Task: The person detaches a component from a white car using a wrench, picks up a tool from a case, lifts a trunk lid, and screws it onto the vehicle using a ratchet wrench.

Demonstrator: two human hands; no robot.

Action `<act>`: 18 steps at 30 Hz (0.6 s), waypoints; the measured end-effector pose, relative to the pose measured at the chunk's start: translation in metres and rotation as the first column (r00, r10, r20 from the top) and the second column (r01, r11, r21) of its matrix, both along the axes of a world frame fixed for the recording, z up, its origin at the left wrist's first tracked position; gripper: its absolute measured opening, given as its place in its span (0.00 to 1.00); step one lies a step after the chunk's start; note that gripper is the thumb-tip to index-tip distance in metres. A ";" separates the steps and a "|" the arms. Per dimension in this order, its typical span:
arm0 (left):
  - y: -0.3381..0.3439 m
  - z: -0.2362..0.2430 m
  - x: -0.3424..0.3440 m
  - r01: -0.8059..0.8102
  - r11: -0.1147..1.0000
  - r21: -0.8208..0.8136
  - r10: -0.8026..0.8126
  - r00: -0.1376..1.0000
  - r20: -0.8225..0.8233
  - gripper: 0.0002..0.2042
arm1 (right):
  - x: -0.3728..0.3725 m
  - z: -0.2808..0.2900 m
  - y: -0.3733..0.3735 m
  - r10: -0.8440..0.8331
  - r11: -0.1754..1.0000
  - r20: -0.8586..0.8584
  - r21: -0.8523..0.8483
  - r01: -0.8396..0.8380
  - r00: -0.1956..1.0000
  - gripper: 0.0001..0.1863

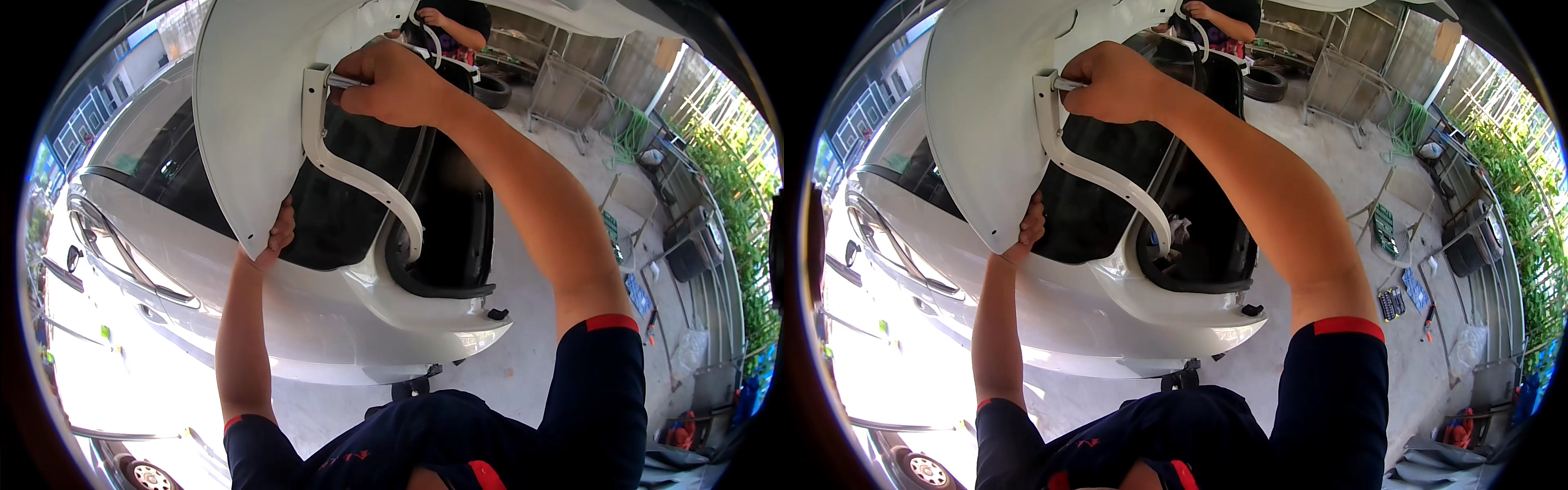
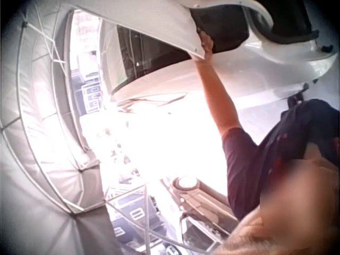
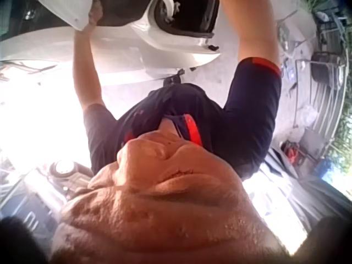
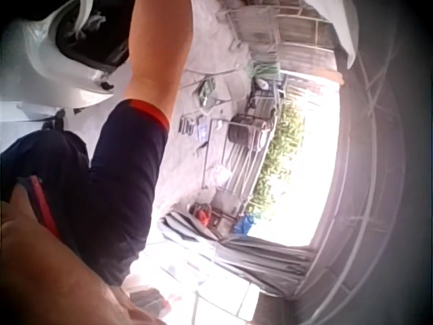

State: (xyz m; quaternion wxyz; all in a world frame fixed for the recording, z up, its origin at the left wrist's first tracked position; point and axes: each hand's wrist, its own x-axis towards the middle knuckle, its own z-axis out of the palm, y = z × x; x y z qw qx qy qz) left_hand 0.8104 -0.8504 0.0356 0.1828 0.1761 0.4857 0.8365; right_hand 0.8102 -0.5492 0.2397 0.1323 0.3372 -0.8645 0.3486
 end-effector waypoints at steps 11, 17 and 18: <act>-0.005 0.006 0.011 -0.160 0.929 -0.334 0.129 0.985 -0.112 0.23 | 0.015 -0.005 0.019 0.046 0.997 -0.275 0.070 -0.028 0.960 0.14; -0.004 0.109 0.089 -0.812 0.489 -0.319 0.574 0.575 -0.583 0.25 | 0.091 -0.060 0.134 0.138 0.989 -0.013 -0.046 -0.139 0.990 0.10; 0.009 0.146 0.110 -0.896 0.341 -0.286 0.563 0.438 -0.701 0.26 | 0.105 -0.078 0.156 0.177 0.979 0.070 -0.119 -0.168 0.982 0.08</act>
